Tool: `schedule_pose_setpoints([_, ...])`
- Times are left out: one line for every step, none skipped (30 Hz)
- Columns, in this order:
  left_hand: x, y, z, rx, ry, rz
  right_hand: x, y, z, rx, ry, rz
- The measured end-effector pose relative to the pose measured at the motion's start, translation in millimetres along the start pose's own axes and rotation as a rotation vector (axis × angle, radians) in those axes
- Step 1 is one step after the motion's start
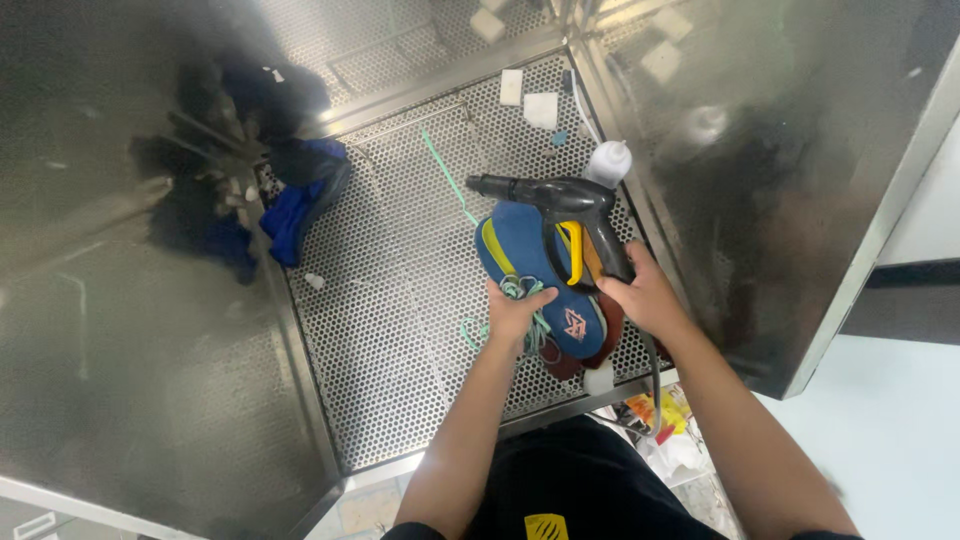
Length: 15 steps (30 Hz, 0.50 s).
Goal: The person uses a handheld steam cleaner to clean a green shoelace and a pair of flip-flops on a metal grate. They then move to a sink area and rinse a pair of white sneakers under running water.
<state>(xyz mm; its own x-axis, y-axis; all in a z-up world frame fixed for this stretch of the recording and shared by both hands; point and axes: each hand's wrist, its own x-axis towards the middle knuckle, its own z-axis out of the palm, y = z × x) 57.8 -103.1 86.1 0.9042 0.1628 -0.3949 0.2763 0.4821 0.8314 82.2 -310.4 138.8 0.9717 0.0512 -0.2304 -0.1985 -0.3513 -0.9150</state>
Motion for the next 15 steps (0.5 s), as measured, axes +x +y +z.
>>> schedule_pose_setpoints([-0.5,6.8,-4.0,-0.013,-0.004,-0.044,0.8,-4.2,0.5,-0.045,0.004,-0.005])
schedule_pose_setpoints([-1.1,14.8,-10.6,-0.029,-0.005,-0.087,1.7,-8.8,0.8,-0.092,0.005,-0.011])
schedule_pose_setpoints([-1.5,22.7,-17.9,-0.044,-0.007,-0.13,2.3,-13.5,2.6,-0.139,0.006,-0.017])
schedule_pose_setpoints([-0.9,30.1,-24.6,-0.03,-0.005,-0.071,3.1,-18.2,4.7,-0.116,-0.005,-0.043])
schedule_pose_setpoints([0.2,36.8,-32.1,-0.015,-0.002,-0.011,3.2,-22.7,6.3,-0.092,-0.016,-0.069])
schedule_pose_setpoints([0.7,42.8,-42.1,-0.001,0.004,0.049,3.5,-27.5,9.5,-0.07,-0.031,-0.095])
schedule_pose_setpoints([0.9,48.0,-54.0,0.104,0.041,0.12,2.4,-31.8,13.4,-0.064,-0.039,-0.118])
schedule_pose_setpoints([3.9,52.5,-64.5,0.21,0.074,0.193,1.9,-36.0,15.7,-0.059,-0.042,-0.144])
schedule_pose_setpoints([7.7,55.7,-75.2,0.316,0.108,0.266,2.8,-40.0,18.6,-0.054,-0.044,-0.17])
schedule_pose_setpoints([7.5,57.0,-89.5,0.39,0.139,0.259,1.9,-42.8,23.3,-0.04,-0.051,-0.159])
schedule_pose_setpoints([7.6,57.6,-104.5,0.463,0.17,0.25,2.3,-45.1,28.8,-0.026,-0.058,-0.147])
schedule_pose_setpoints([9.5,55.2,-114.6,0.534,0.201,0.245,5.4,-47.4,33.4,-0.016,-0.064,-0.14])
schedule_pose_setpoints([10.0,49.7,-120.8,0.387,0.19,0.204,9.1,-49.0,40.6,-0.016,-0.102,-0.14])
schedule_pose_setpoints([8.8,43.9,-125.9,0.242,0.175,0.165,12.8,-50.3,50.4,-0.015,-0.137,-0.139])
schedule_pose_setpoints([6.3,38.3,-130.4,0.097,0.16,0.126,15.3,-50.6,57.6,-0.014,-0.172,-0.137])
